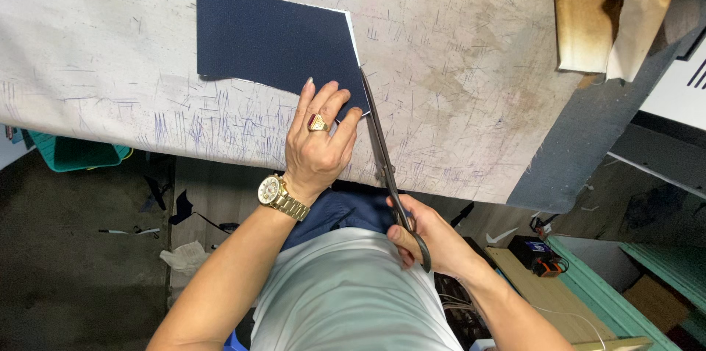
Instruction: The person cuts pieces of blue fabric using shears on a workshop table. They align the fabric with white paper templates, mark the edges with chalk, and trim the fabric to shape.
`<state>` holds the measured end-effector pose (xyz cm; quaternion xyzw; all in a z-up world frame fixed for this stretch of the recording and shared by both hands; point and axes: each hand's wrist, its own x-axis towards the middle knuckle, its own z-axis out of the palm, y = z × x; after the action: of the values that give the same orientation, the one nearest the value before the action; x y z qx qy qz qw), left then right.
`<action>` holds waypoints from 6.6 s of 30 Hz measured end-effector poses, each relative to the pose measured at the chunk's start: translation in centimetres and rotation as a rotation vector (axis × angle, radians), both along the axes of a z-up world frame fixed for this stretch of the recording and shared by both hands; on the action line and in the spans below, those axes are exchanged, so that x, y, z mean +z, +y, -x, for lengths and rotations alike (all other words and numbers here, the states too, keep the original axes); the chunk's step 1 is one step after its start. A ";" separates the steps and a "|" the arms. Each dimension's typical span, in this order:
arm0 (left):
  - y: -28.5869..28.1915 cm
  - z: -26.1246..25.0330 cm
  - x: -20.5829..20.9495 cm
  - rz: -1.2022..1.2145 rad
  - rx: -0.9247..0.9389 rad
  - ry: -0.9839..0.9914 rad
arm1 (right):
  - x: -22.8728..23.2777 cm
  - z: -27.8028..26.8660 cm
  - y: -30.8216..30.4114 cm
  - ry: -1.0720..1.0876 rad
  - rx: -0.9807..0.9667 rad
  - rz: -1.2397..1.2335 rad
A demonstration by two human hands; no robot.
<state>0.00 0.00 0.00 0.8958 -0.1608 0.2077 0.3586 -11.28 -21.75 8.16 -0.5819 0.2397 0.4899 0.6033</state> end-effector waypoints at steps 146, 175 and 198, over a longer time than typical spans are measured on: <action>-12.5 1.2 2.2 -0.213 -0.648 0.267 | 6.7 -9.6 -17.6 -0.151 0.319 0.415; 7.8 -11.2 3.2 -0.544 -0.747 -0.011 | 1.3 7.0 6.1 0.036 -0.393 0.281; 8.8 -14.3 4.2 -0.396 -1.214 -0.049 | 4.4 5.8 29.2 0.290 -0.791 0.162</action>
<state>14.31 8.83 4.17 0.6895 -0.6832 -0.0458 0.2362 -17.03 7.43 12.55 -0.4155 0.5644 0.2772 0.6572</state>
